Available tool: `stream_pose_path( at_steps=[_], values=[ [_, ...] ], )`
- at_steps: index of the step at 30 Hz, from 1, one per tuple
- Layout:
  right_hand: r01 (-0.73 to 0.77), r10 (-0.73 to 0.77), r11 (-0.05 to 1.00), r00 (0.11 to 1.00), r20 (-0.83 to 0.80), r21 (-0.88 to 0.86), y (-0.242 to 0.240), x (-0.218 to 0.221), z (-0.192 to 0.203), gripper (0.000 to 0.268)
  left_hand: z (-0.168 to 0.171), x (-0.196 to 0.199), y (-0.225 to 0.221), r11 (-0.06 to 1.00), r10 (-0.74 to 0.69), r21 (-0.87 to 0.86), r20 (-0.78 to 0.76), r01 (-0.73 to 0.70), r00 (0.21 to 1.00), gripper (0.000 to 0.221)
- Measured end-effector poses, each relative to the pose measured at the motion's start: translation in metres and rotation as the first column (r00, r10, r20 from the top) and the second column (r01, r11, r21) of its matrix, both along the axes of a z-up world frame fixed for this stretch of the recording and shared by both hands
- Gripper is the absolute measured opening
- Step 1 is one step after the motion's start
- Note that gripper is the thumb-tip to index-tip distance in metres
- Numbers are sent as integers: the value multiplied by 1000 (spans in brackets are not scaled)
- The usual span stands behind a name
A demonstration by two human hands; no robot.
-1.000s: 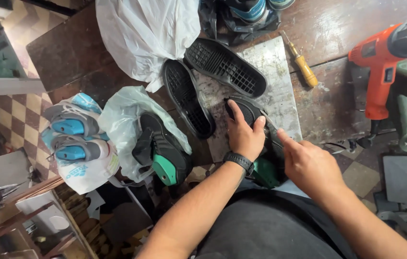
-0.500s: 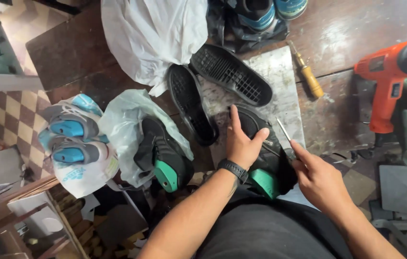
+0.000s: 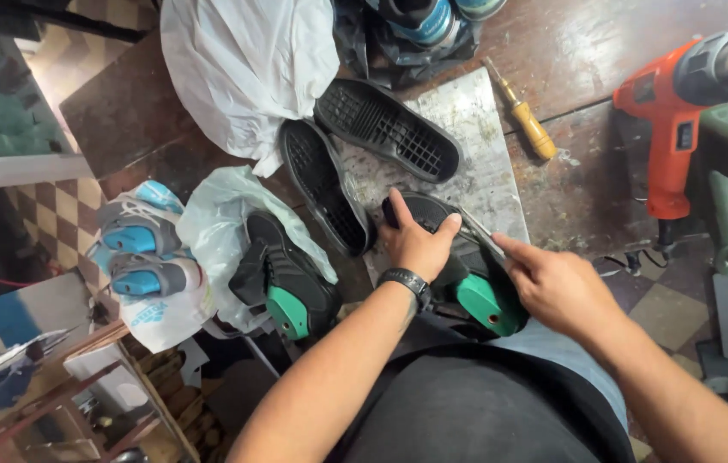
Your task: Repairing a shoe by prying the sole with a tool and using a utility knife to trim components at a workbench.
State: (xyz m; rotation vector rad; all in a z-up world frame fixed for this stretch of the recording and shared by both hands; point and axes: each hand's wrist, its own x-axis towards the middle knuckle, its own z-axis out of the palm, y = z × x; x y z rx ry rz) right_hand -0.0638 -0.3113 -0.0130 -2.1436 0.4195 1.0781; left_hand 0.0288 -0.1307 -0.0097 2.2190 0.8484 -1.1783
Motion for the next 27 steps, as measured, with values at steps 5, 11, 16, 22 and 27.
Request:
stream_pose_path(
  at_steps=[5,11,16,22,27],
  values=[
    [-101,107,992,991,-86,73,-14,27,7,50,-13,-9,17,984,-172,-34,77,175,982,117],
    [-58,80,995,957,-279,84,-19,33,31,52,-18,-20,-2,920,-390,-21,53,391,919,109],
    [126,-66,986,902,-427,112,-17,41,46,52,-19,-20,-2,938,-341,-23,100,345,935,110],
    [224,-162,965,918,-362,134,-13,19,19,45,-15,-23,-2,921,-370,-59,178,386,912,118],
    [317,-257,932,920,-297,176,9,3,-18,47,-24,-23,-1,915,-373,-65,230,397,899,118]
  ],
)
